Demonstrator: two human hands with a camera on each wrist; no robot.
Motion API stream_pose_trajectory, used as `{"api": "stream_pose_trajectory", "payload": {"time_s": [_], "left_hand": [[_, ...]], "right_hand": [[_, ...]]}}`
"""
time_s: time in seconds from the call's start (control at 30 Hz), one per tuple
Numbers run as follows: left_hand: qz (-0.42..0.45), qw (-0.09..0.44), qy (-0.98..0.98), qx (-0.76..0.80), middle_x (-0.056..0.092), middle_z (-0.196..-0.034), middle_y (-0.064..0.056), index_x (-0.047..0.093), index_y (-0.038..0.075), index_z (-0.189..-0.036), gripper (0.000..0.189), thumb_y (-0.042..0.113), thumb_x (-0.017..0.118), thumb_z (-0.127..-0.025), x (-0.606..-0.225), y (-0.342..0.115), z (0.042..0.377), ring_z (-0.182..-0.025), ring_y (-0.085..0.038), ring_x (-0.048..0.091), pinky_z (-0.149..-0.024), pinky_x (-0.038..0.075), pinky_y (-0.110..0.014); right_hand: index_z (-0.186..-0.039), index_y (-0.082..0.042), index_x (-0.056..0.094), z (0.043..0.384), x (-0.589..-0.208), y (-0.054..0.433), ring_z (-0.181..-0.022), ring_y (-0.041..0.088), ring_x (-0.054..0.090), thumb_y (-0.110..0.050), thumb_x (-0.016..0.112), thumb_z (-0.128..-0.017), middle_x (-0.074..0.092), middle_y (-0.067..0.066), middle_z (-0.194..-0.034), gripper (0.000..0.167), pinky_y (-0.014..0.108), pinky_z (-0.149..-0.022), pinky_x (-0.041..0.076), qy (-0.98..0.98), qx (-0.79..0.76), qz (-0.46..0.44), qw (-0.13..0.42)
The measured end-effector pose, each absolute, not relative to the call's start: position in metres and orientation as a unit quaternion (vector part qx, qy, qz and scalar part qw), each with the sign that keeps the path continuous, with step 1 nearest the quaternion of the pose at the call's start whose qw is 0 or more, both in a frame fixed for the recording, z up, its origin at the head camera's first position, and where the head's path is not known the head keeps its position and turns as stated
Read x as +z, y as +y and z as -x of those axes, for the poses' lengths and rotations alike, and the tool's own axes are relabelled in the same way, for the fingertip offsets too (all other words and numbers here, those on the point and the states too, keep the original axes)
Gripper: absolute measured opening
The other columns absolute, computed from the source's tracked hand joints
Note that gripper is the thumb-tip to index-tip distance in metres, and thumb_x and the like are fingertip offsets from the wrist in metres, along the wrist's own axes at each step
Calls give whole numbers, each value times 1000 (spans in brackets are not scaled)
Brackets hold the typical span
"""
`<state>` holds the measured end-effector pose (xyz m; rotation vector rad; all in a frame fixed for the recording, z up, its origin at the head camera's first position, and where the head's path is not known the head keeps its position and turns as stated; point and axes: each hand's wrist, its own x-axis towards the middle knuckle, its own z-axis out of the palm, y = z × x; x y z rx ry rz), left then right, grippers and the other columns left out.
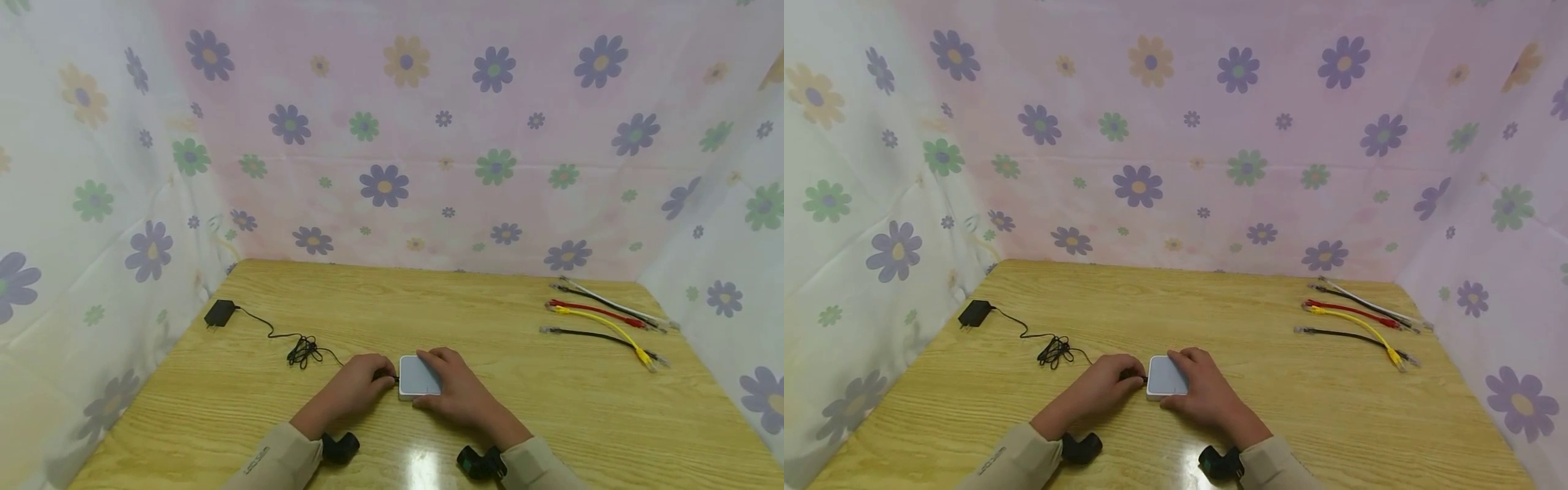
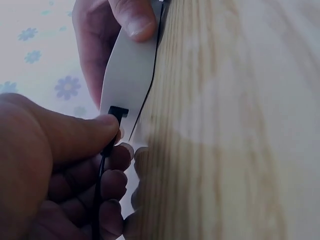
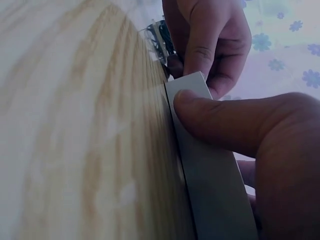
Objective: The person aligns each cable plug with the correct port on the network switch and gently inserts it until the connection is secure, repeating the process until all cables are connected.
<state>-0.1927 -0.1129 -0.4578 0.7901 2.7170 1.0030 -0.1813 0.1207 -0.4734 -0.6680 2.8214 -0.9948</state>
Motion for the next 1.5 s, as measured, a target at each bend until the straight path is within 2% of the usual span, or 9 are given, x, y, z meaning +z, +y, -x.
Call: {"api": "stream_pose_trajectory", "payload": {"time_s": [0.47,0.7,1.03,1.13,1.23,1.33,1.5], "left_hand": [[-272,68,900,334,66,-92,7,69,18,-96,7,17,62,-95,-457,-109,197,-79,-3,56,-71,47,-25],[-270,67,903,328,67,-94,5,69,17,-97,7,17,62,-95,-459,-108,198,-82,-5,58,-73,48,-26],[-259,77,903,333,67,-92,8,69,20,-97,7,20,62,-95,-461,-107,197,-80,-2,57,-70,48,-24],[-256,77,904,333,67,-94,7,69,20,-98,7,20,63,-95,-461,-107,197,-81,-2,58,-71,48,-24],[-253,78,906,329,68,-96,7,70,20,-99,8,21,63,-95,-460,-108,197,-84,-4,60,-73,49,-25],[-252,74,909,325,68,-98,6,70,20,-99,8,21,63,-95,-461,-108,196,-87,-6,61,-75,50,-26],[-251,52,913,317,68,-98,5,71,19,-98,9,21,64,-94,-462,-107,193,-88,-8,61,-76,50,-28]], "right_hand": [[-145,-13,46,182,-470,118,-113,26,49,-42,78,-79,48,11,-135,79,43,-85,46,921,-326,212,27],[-145,-13,46,182,-470,118,-113,25,49,-42,79,-79,49,10,-134,79,42,-84,46,921,-327,213,24],[-145,-15,46,183,-469,122,-113,24,49,-44,79,-78,49,8,-135,81,41,-83,46,921,-325,209,44],[-147,-16,44,183,-468,124,-114,24,49,-50,75,-80,48,7,-136,81,42,-85,46,920,-324,215,50],[-147,-16,44,183,-467,126,-117,25,49,-53,66,-87,48,7,-137,74,44,-88,46,919,-322,221,51],[-145,-14,46,184,-467,128,-119,25,51,-49,57,-94,52,8,-135,62,46,-93,45,919,-319,229,42],[-137,-10,56,186,-468,129,-112,25,56,-41,58,-96,60,8,-124,52,46,-91,46,921,-313,233,19]]}}
